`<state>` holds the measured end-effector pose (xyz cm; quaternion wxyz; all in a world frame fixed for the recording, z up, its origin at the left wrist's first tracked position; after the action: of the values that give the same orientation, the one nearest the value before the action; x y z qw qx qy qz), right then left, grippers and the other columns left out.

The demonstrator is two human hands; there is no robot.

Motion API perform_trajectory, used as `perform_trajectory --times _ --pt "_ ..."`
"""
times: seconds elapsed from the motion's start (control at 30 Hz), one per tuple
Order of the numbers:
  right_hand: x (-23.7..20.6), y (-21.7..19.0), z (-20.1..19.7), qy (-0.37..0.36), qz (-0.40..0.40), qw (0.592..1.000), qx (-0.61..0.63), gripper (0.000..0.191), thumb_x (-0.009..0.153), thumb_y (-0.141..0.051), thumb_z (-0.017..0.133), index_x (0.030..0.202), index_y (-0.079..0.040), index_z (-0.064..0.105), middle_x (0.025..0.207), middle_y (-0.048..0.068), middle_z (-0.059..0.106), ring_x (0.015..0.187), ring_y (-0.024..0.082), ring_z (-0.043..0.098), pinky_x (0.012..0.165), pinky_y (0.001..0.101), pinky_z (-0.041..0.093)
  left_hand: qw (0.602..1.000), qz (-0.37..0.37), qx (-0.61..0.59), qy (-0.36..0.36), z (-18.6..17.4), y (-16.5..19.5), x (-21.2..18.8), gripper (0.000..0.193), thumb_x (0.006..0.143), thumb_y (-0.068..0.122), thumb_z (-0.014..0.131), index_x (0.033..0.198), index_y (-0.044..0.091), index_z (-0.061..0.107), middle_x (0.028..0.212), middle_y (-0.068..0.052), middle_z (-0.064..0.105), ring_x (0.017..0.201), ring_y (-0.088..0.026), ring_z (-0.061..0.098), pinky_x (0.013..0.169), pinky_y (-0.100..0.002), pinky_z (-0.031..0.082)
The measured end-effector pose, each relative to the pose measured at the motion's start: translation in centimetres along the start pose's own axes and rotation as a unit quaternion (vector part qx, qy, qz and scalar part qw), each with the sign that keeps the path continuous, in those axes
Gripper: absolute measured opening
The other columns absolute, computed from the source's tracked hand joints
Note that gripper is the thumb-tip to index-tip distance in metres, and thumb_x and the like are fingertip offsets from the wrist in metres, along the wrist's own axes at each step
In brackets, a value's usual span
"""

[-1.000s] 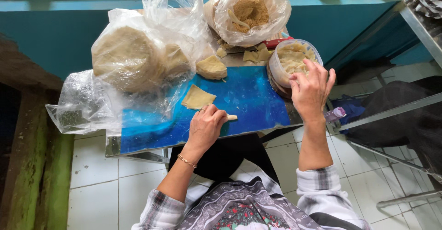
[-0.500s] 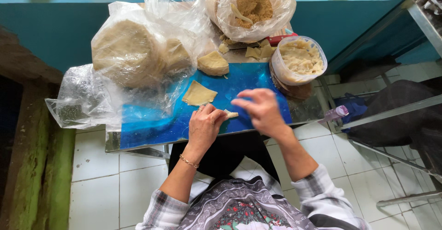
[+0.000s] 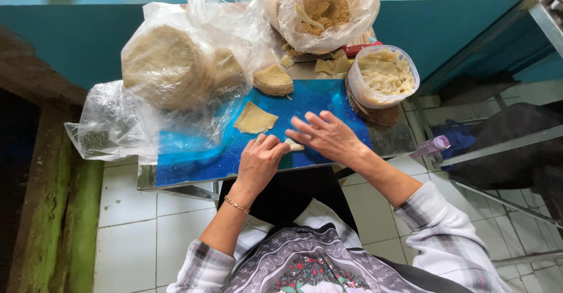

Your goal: The person pinches pieces of dough from a large plastic-wrapped mass, flattens them into thin triangular wrappers on a blue board, places filling from a container onto a wrapper, and folds the wrapper over the filling into a stuffed pastry, setting finished pieces on the table.

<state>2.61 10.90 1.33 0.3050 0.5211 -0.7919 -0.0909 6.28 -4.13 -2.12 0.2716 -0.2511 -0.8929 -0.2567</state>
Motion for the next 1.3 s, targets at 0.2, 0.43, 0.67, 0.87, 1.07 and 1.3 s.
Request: perform_trajectory --times 0.2,0.43,0.67,0.87,1.07,1.3 --pt "-0.7 0.7 -0.2 0.05 0.195 0.911 0.359 0.026 0.086 -0.025 0.08 0.105 -0.013 0.067 0.108 0.005 0.065 0.101 0.027 0.061 0.087 0.0397 0.051 0.997 -0.05 -0.062 0.002 -0.2 -0.9 0.8 0.006 0.085 0.022 0.076 0.083 0.017 0.073 0.083 -0.002 0.062 0.086 -0.024 0.064 0.072 -0.04 0.048" --pt "-1.2 -1.3 1.7 0.1 0.26 0.898 0.341 0.012 0.087 -0.018 0.081 0.092 -0.012 0.072 0.098 0.001 0.069 0.092 0.023 0.063 0.079 0.0357 0.053 0.985 -0.096 -0.141 -0.005 -0.2 -1.9 0.6 0.019 0.084 0.018 0.077 0.1 0.009 0.072 0.096 -0.006 0.066 0.089 -0.028 0.065 0.076 -0.041 0.05" --pt "-0.6 -2.2 0.9 0.087 0.243 0.95 0.176 0.021 0.085 -0.012 0.077 0.107 -0.01 0.076 0.096 0.0 0.067 0.093 0.022 0.063 0.084 0.0392 0.051 0.994 -0.051 -0.097 0.005 0.5 -1.4 1.0 0.009 0.089 0.014 0.075 0.096 0.011 0.07 0.093 -0.005 0.066 0.092 -0.028 0.067 0.081 -0.041 0.053" --pt "-0.9 -2.3 0.8 0.079 0.282 0.934 0.206 0.02 0.088 -0.018 0.076 0.106 -0.013 0.072 0.107 -0.001 0.071 0.098 0.024 0.065 0.089 0.0396 0.048 0.99 -0.077 -0.116 0.003 0.4 -1.7 1.2 0.018 0.083 0.015 0.075 0.099 0.007 0.07 0.095 -0.009 0.065 0.091 -0.032 0.065 0.075 -0.043 0.053" --pt "-0.1 -1.6 0.6 0.072 0.274 0.937 0.202 0.038 0.084 -0.02 0.077 0.119 -0.007 0.068 0.111 0.005 0.069 0.101 0.027 0.064 0.091 0.0422 0.048 0.993 -0.092 -0.071 -0.005 1.2 -2.2 2.3 0.008 0.089 0.015 0.072 0.093 0.009 0.069 0.096 -0.01 0.064 0.094 -0.031 0.066 0.076 -0.042 0.054" --pt "1.6 -0.4 0.2 0.03 0.243 0.929 0.279 0.018 0.095 -0.016 0.071 0.111 -0.011 0.067 0.101 0.005 0.071 0.089 0.028 0.069 0.084 0.0431 0.051 0.968 -0.176 -0.178 0.002 0.8 -3.6 2.2 0.014 0.097 0.021 0.071 0.092 0.008 0.07 0.093 -0.01 0.067 0.083 -0.034 0.067 0.071 -0.044 0.053"
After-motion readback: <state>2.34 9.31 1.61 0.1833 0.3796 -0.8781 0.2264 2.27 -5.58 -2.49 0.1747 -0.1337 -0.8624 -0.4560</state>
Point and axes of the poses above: each hand's wrist, its own x-axis towards the middle knuckle, its own z-axis out of the palm, y = z × x, the point moved 6 cm from there along x, towards the middle knuckle
